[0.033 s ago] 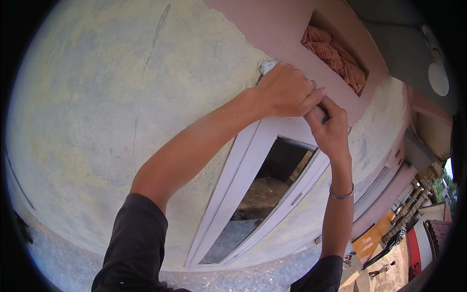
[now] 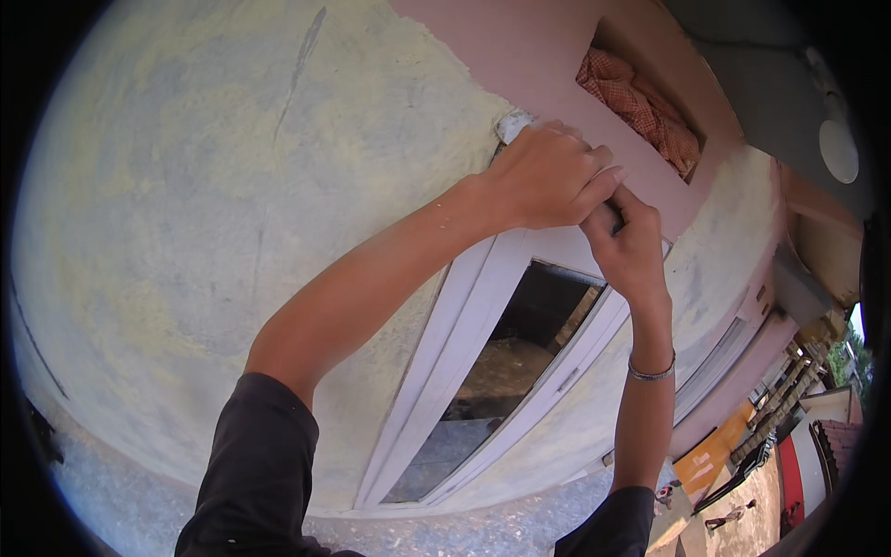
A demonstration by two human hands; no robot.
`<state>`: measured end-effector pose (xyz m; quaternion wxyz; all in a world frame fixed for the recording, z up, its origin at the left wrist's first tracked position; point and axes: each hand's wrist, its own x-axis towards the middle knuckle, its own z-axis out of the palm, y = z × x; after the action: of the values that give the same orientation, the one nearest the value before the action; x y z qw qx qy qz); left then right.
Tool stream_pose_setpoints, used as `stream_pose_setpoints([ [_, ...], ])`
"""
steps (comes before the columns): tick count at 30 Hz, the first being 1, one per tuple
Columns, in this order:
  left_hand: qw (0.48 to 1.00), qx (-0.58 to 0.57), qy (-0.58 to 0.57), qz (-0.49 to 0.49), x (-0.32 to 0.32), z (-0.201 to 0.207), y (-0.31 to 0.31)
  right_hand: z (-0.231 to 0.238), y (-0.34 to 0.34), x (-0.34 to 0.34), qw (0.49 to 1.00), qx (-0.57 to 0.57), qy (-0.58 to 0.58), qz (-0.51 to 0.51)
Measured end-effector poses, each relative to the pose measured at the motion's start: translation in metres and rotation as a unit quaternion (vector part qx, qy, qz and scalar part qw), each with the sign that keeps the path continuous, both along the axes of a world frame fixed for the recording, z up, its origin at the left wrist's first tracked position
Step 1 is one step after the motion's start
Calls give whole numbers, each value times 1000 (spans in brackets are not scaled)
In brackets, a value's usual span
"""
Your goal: The person uses a putty knife to apply and smooth a light-colored plaster-like material onto an exterior wall around a white window frame. The person repeatedly spreads and levels the material along the top and side edges of the window, working in small sections.
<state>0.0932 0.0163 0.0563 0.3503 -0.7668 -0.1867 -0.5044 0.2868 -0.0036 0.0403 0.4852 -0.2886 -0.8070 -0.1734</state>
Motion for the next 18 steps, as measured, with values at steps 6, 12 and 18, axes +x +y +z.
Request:
stream_pose_setpoints([
  [6, 999, 20, -11, 41, -73, -125, -62, -12, 0, -13, 987, 119, -103, -29],
  [12, 500, -605, -546, -292, -248, -480, -188, -48, -28, -2, 984, 17, -151, -93],
  [18, 39, -636, -691, 340, -283, -794, -478, -66, -46, 10, 974, -55, -161, -147],
])
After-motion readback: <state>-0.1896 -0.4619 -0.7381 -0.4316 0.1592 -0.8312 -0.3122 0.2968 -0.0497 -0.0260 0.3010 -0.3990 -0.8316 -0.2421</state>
